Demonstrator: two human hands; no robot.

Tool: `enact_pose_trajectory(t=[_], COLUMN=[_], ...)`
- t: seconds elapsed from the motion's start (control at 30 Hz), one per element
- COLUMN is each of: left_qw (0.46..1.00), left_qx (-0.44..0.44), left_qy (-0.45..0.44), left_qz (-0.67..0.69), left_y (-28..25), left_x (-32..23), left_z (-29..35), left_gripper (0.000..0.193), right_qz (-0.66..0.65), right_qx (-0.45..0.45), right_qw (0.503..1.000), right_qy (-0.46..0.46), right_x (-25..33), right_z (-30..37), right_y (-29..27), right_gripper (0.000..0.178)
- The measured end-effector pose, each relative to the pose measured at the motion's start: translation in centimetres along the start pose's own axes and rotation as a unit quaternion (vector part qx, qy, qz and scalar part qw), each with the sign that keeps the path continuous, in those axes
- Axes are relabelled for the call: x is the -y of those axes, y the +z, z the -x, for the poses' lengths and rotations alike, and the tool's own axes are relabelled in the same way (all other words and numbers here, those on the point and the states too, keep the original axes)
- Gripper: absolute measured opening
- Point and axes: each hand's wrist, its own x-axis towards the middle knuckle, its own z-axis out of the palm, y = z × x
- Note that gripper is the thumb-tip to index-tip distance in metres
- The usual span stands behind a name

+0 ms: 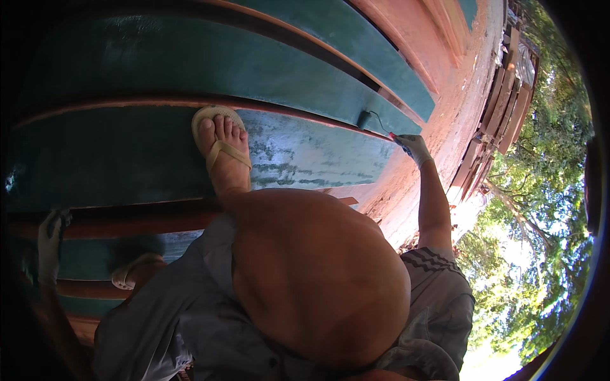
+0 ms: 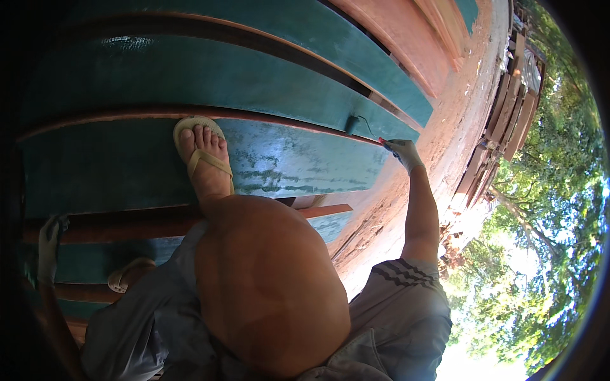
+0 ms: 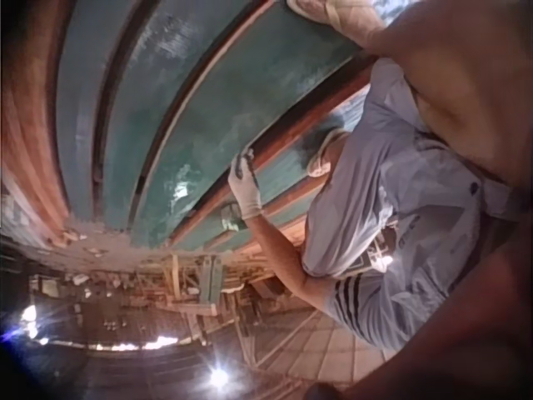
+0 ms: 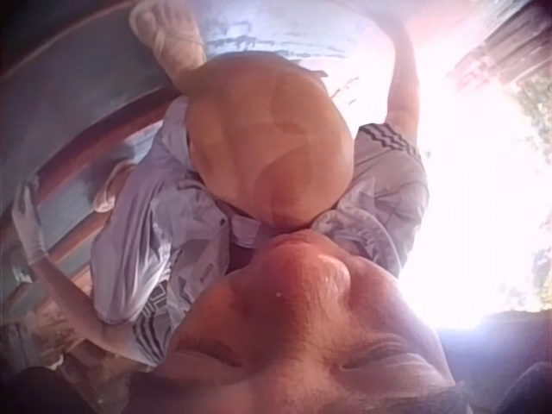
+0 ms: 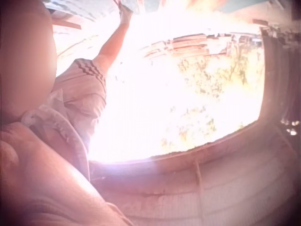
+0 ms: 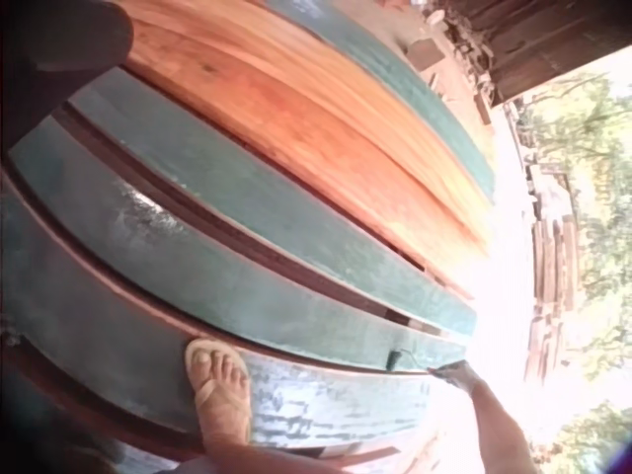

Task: The person paints long wooden planks green using a small roller and a paint can. They repeatedly dip the roller into the paint and apply it along the length of the planks, moving between sections to ensure coverage.

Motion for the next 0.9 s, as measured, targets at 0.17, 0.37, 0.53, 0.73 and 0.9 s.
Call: enact_pose_trajectory(t=[0.17,0.37,0.53,0.73,0.9], left_qw=[1.000,0.997,0.996,0.981,0.969], left_qx=[-0.002,-0.055,0.019,-0.026,-0.023], left_qy=[-0.007,-0.009,-0.072,-0.054,-0.118], left_qz=[-0.022,0.055,0.044,-0.184,-0.217], left_y=[-1.2,2.9,1.9,-0.8,1.1], left_x=[0.8,-2.2,-2.0,-4.5,-9.7], left_z=[-0.9,0.0,-0.6,0.7,4.9], left_gripper=[0.035,0.025,0.029,0.060,0.040], right_qz=[-0.056,-0.190,-0.351,-0.289,-0.166], right_qx=[-0.047,0.007,0.104,0.110,0.264], right_qw=[0.997,0.979,0.925,0.928,0.898], right_qy=[0.011,-0.076,-0.103,-0.209,-0.311], right_x=[-2.1,0.1,7.5,13.9,27.9], right_z=[1.8,2.9,5.0,5.1,7.5], right_y=[0.2,8.8,15.3,20.6,26.3], right_gripper=[0.026,0.026,0.029,0.034,0.025])
